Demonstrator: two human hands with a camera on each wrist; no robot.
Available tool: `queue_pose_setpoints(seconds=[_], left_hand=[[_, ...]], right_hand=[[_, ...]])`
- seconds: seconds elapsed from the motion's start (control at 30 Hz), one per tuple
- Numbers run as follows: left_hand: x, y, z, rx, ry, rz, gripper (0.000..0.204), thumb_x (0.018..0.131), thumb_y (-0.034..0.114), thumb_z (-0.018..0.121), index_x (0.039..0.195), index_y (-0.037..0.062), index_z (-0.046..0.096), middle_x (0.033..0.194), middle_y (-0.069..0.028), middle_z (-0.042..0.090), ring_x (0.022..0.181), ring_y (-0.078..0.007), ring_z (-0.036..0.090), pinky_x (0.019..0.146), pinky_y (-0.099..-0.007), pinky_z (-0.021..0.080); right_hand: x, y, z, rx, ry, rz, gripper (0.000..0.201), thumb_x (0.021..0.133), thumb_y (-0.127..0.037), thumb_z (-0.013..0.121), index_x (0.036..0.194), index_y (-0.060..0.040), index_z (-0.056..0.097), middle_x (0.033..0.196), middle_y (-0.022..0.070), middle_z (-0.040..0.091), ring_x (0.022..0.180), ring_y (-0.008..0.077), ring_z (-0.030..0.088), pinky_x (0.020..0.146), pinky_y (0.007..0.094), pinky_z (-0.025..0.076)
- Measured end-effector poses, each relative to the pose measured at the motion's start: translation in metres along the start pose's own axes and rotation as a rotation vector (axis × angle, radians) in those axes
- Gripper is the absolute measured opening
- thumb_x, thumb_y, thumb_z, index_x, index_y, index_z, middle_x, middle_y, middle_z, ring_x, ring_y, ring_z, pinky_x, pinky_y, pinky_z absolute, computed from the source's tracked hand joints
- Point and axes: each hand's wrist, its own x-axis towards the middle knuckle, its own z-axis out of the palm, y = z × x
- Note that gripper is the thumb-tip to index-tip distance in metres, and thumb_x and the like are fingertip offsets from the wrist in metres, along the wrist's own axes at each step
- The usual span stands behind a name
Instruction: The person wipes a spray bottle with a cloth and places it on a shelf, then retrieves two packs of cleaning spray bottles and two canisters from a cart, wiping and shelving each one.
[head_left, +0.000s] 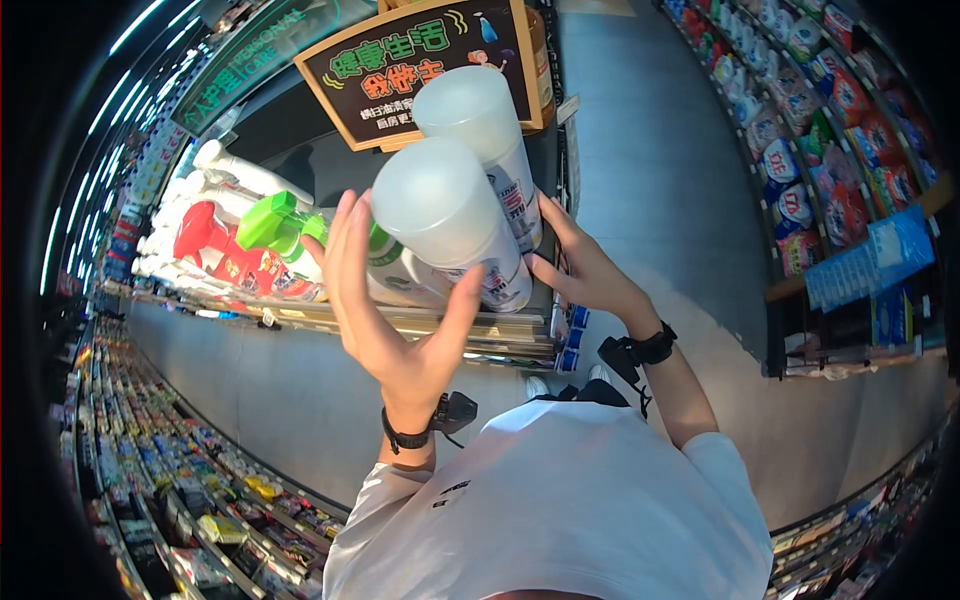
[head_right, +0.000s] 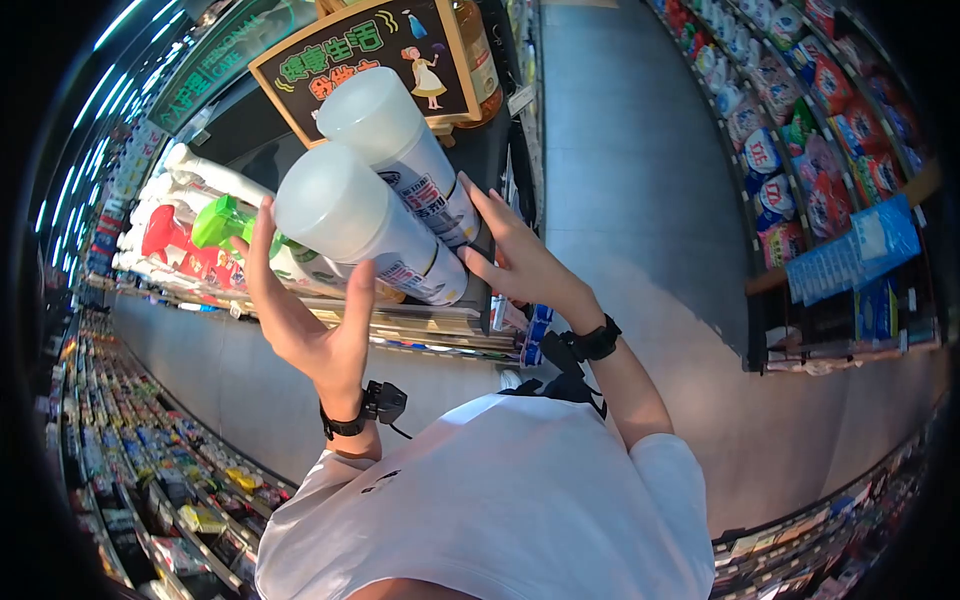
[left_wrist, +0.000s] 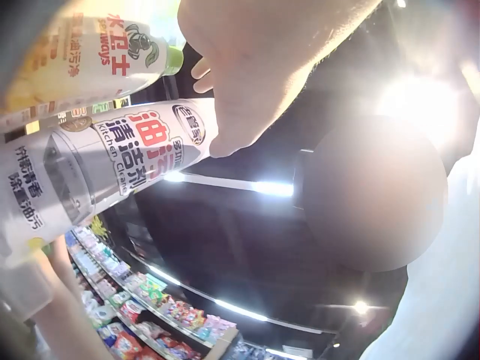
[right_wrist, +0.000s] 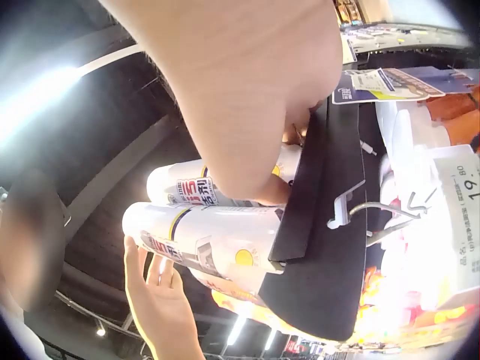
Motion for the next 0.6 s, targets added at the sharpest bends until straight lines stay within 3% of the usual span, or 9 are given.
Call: queue_pose_setpoints(seconds=[0.13,0.17,0.27,0.3,0.43,0.53,0.6], left_hand=[[-0.010,0.017,-0.002,0.110,0.082,-0.054,0.077,0.080,0.011,0.087,0.147,-0.0026,0.050,0.142,-0.0209,0.060,0.137,-0.0412,0.055,0.123,-0.0593,0.030],[-0.008,0.028,-0.002,0.177,0.098,-0.035,0.062,0.084,0.006,0.082,0.140,-0.0034,0.055,0.136,-0.0201,0.063,0.135,-0.0404,0.057,0.121,-0.0590,0.034],[-0.018,0.038,-0.002,0.247,0.101,0.022,0.042,0.096,0.004,0.072,0.135,-0.0042,0.057,0.133,-0.0193,0.064,0.131,-0.0340,0.060,0.125,-0.0596,0.027],[-0.021,0.044,0.000,0.310,0.117,0.054,0.023,0.099,-0.001,0.066,0.122,-0.0035,0.063,0.127,-0.0180,0.065,0.127,-0.0343,0.063,0.123,-0.0624,0.030],[-0.037,0.074,0.006,0.520,0.073,0.018,0.012,0.102,-0.004,0.058,0.108,-0.0027,0.068,0.121,-0.0166,0.067,0.121,-0.0361,0.066,0.119,-0.0628,0.039],[-0.049,0.091,0.000,0.564,-0.009,-0.050,0.011,0.101,0.001,0.060,0.104,-0.0004,0.070,0.115,-0.0171,0.070,0.119,-0.0381,0.065,0.116,-0.0641,0.041],[-0.056,0.098,-0.003,0.534,-0.040,-0.091,0.017,0.104,0.003,0.053,0.099,-0.0026,0.068,0.113,-0.0185,0.070,0.117,-0.0383,0.066,0.112,-0.0621,0.044]], right_hand=[[-0.004,0.005,-0.003,0.093,-0.022,-0.024,0.088,0.095,-0.016,0.069,0.165,0.0007,0.017,0.170,0.0228,0.028,0.156,0.0387,0.031,0.131,0.0488,0.017],[-0.005,0.006,-0.004,0.086,-0.020,-0.018,0.088,0.095,-0.016,0.069,0.165,0.0007,0.018,0.170,0.0229,0.029,0.156,0.0387,0.031,0.130,0.0490,0.019],[-0.013,0.007,-0.008,0.133,-0.045,0.040,0.089,0.095,-0.017,0.071,0.166,-0.0006,0.019,0.169,0.0237,0.029,0.155,0.0393,0.033,0.128,0.0499,0.026],[-0.016,0.008,-0.011,0.164,-0.041,0.022,0.089,0.095,-0.017,0.072,0.166,-0.0008,0.019,0.169,0.0238,0.028,0.155,0.0403,0.033,0.127,0.0502,0.027],[-0.038,0.010,-0.008,0.199,0.046,-0.023,0.098,0.090,-0.017,0.079,0.165,0.0017,0.018,0.169,0.0277,0.026,0.156,0.0465,0.027,0.124,0.0498,0.031],[-0.057,0.014,-0.005,0.218,0.082,-0.094,0.100,0.086,-0.015,0.080,0.164,0.0034,0.021,0.167,0.0296,0.027,0.155,0.0455,0.029,0.123,0.0487,0.033],[-0.068,0.013,-0.006,0.311,0.114,-0.155,0.095,0.086,-0.013,0.079,0.163,0.0036,0.024,0.166,0.0289,0.029,0.153,0.0450,0.035,0.122,0.0483,0.034]])
